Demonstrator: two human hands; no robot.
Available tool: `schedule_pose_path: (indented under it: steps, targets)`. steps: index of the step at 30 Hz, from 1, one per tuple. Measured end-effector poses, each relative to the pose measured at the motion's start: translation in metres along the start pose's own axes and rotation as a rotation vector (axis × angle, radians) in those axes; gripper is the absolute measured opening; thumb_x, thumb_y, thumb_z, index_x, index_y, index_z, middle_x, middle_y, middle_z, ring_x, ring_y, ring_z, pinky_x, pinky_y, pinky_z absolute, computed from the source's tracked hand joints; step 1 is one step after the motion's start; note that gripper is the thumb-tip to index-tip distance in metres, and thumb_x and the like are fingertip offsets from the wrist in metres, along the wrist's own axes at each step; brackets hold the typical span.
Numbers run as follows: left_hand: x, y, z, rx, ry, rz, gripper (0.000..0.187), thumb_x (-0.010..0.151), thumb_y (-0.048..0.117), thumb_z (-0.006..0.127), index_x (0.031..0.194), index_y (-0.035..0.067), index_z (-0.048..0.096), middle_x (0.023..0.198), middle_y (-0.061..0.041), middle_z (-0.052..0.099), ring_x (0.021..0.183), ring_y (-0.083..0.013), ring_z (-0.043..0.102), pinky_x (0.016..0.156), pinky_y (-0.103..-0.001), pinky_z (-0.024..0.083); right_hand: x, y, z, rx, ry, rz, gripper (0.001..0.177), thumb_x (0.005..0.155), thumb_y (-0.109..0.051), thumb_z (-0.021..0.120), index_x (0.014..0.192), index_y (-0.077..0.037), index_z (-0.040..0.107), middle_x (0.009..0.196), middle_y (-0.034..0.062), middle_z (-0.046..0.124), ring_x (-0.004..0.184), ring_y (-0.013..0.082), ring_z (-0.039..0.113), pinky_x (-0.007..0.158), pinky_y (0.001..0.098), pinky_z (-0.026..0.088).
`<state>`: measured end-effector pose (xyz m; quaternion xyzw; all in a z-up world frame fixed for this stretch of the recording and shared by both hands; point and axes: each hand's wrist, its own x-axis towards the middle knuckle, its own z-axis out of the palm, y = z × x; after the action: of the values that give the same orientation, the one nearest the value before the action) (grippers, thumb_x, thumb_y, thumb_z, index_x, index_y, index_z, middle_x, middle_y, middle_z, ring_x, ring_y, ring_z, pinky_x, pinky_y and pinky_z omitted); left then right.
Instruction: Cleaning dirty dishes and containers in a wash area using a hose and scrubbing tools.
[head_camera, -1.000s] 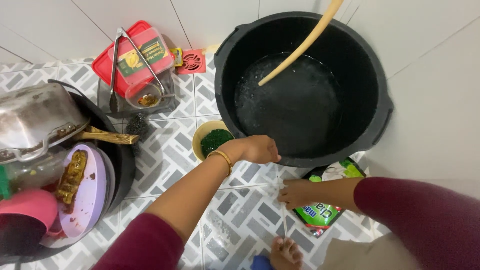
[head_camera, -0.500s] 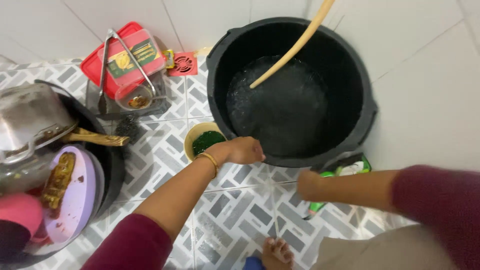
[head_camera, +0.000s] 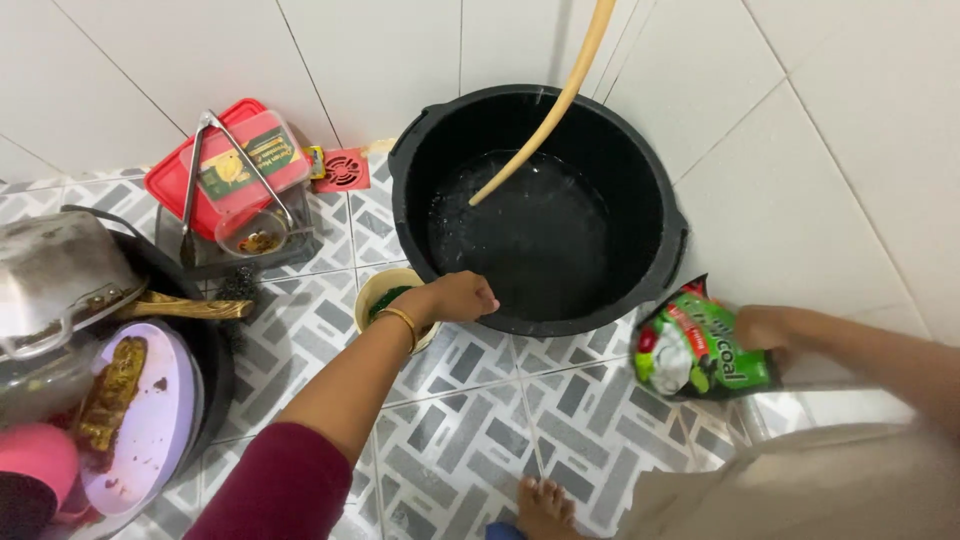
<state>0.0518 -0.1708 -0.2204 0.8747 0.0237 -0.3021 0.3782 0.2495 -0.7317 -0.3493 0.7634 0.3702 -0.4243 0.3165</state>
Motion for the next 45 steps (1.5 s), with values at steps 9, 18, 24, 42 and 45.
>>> schedule_pose_path:
  steps: [9,18,24,42,45]
  targets:
    - [-0.020,-0.009,-0.014,0.024,0.016,-0.110,0.037,0.092,0.040,0.068,0.111,0.009,0.075,0.109,-0.014,0.077,0.106,-0.0265,0.072,0.093,-0.039,0.054,-0.077,-0.042,-0.074,1.135,0.034,0.513,0.027,0.085,-0.016,0.072,0.088,0.010,0.072,0.091,0.0308,0.079,0.087,0.0437,0.082,0.071,0.0511,0.070]
    - [-0.022,-0.065,-0.022,-0.039,0.075,-0.079,0.033,0.090,0.033,0.069,0.106,0.005,0.074,0.109,-0.013,0.077,0.106,-0.0265,0.071,0.094,-0.037,0.052,-0.097,-0.078,-0.154,0.367,0.293,0.616,0.060,0.092,-0.035,0.073,0.136,-0.007,0.044,0.133,0.0171,0.070,0.123,0.0332,0.071,0.095,0.0444,0.060]
    - [-0.021,-0.120,-0.022,-0.062,0.128,-0.033,0.028,0.090,0.031,0.066,0.103,0.010,0.078,0.101,-0.011,0.078,0.097,-0.0252,0.074,0.090,-0.037,0.054,-0.124,-0.111,-0.208,0.293,0.240,0.632,0.089,0.082,-0.059,0.082,0.141,-0.010,0.037,0.147,0.0160,0.052,0.133,0.0359,0.059,0.101,0.0484,0.055]
    - [-0.082,-0.185,0.026,0.629,0.233,-0.279,0.022,0.092,0.012,0.059,0.106,0.011,0.076,0.106,-0.013,0.076,0.101,-0.0332,0.073,0.083,-0.048,0.060,0.139,-0.440,-0.368,0.092,0.569,-1.008,0.029,0.073,-0.009,0.063,0.098,-0.012,0.076,0.098,0.0130,0.078,0.089,0.0326,0.073,0.078,0.0436,0.057]
    - [-0.091,-0.183,0.016,0.584,0.294,-0.301,0.023,0.092,0.013,0.058,0.105,0.011,0.077,0.107,-0.012,0.076,0.100,-0.0331,0.073,0.085,-0.050,0.057,0.115,-0.476,-0.367,0.185,0.361,-0.652,0.037,0.086,-0.022,0.062,0.122,-0.029,0.066,0.137,0.0209,0.043,0.124,0.0415,0.041,0.103,0.0468,0.038]
